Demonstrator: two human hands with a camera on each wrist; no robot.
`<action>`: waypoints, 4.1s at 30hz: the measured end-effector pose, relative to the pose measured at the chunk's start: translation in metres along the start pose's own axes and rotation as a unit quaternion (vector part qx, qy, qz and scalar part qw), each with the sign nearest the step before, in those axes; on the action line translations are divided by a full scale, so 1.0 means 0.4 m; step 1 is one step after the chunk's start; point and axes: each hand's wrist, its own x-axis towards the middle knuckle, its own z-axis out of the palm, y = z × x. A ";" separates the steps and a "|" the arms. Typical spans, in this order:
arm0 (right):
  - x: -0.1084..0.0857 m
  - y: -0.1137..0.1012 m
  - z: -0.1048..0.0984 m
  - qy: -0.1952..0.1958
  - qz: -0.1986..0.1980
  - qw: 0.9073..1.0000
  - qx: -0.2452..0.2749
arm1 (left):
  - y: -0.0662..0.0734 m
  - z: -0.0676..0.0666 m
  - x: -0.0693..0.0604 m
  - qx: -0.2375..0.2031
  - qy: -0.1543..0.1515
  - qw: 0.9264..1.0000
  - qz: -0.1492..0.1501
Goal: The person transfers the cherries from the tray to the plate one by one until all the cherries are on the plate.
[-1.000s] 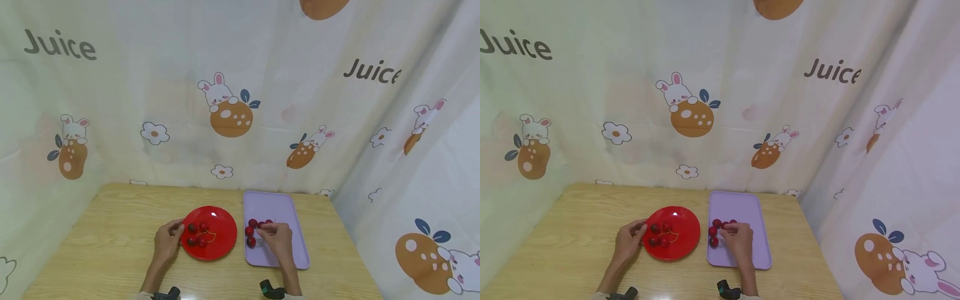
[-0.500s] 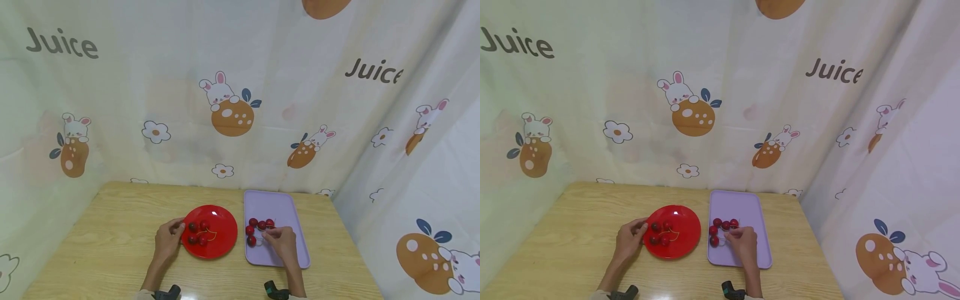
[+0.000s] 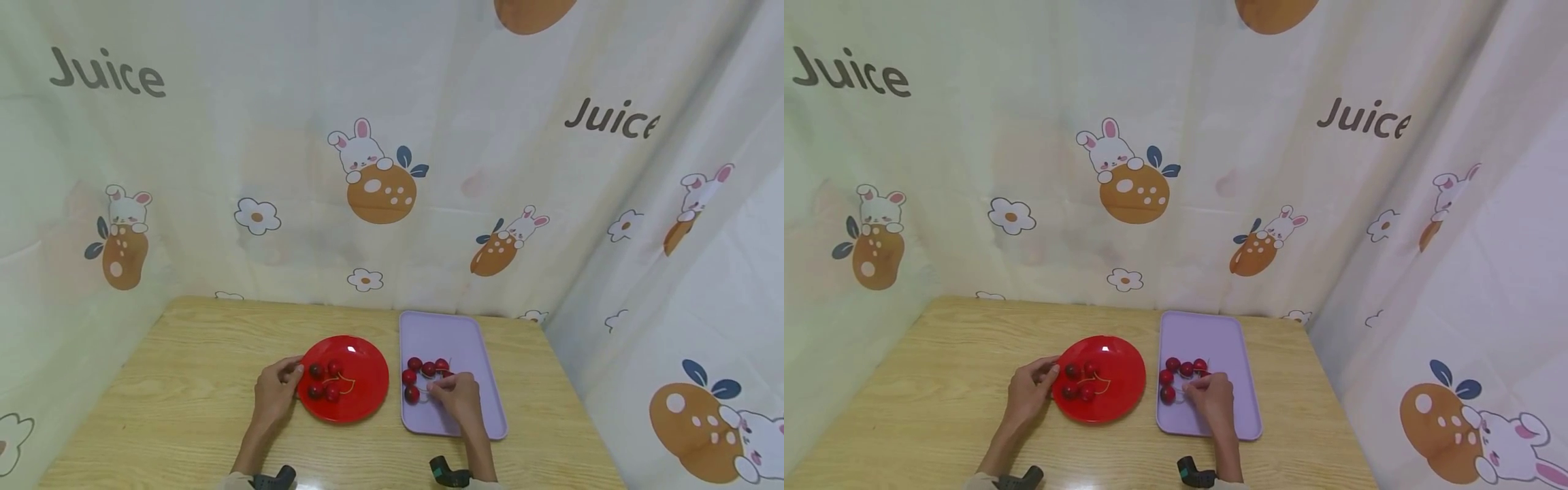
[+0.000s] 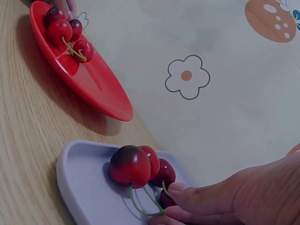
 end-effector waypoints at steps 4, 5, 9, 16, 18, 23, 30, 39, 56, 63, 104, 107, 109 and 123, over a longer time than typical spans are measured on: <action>0.003 -0.001 0.006 -0.010 0.000 1.000 0.007 | 0.000 0.000 -0.001 0.007 -0.001 1.000 0.000; 0.004 0.000 0.008 -0.012 0.001 1.000 0.008 | 0.000 -0.001 -0.001 0.007 -0.002 1.000 0.001; 0.008 0.001 0.014 -0.011 -0.002 1.000 0.012 | -0.001 -0.001 -0.001 0.005 -0.002 1.000 0.004; 0.009 0.005 0.021 -0.007 -0.001 1.000 0.020 | -0.001 -0.002 -0.001 -0.001 -0.004 1.000 0.002; 0.008 0.007 0.021 -0.008 0.002 1.000 0.022 | 0.000 -0.003 -0.001 -0.001 -0.004 1.000 0.001; 0.005 0.011 0.023 -0.007 0.011 0.999 0.031 | 0.003 -0.005 -0.003 -0.001 -0.005 1.000 -0.002; 0.004 0.010 0.026 0.000 0.011 0.999 0.032 | 0.003 -0.004 0.001 -0.006 -0.005 1.000 -0.003; 0.003 0.010 0.032 -0.008 0.023 0.999 0.047 | 0.003 -0.003 0.002 -0.003 -0.002 1.000 -0.002; -0.004 0.010 0.036 -0.013 0.020 0.996 0.089 | 0.006 -0.006 0.000 0.002 -0.003 1.000 0.007; 0.000 0.014 0.030 -0.031 0.026 0.991 0.126 | 0.004 -0.005 0.001 -0.004 -0.003 1.000 0.004; -0.004 -0.017 0.072 -0.068 0.045 0.961 0.265 | 0.004 -0.003 0.004 -0.002 -0.002 1.000 -0.003; -0.008 -0.026 0.077 -0.073 0.036 0.960 0.268 | 0.004 -0.004 0.000 -0.004 -0.003 1.000 -0.003; -0.010 -0.032 0.081 -0.084 0.019 0.957 0.276 | 0.004 -0.005 -0.001 -0.006 -0.002 1.000 -0.003; -0.006 -0.030 0.132 -0.135 -0.015 0.941 0.309 | 0.007 -0.002 -0.004 -0.011 -0.008 1.000 -0.008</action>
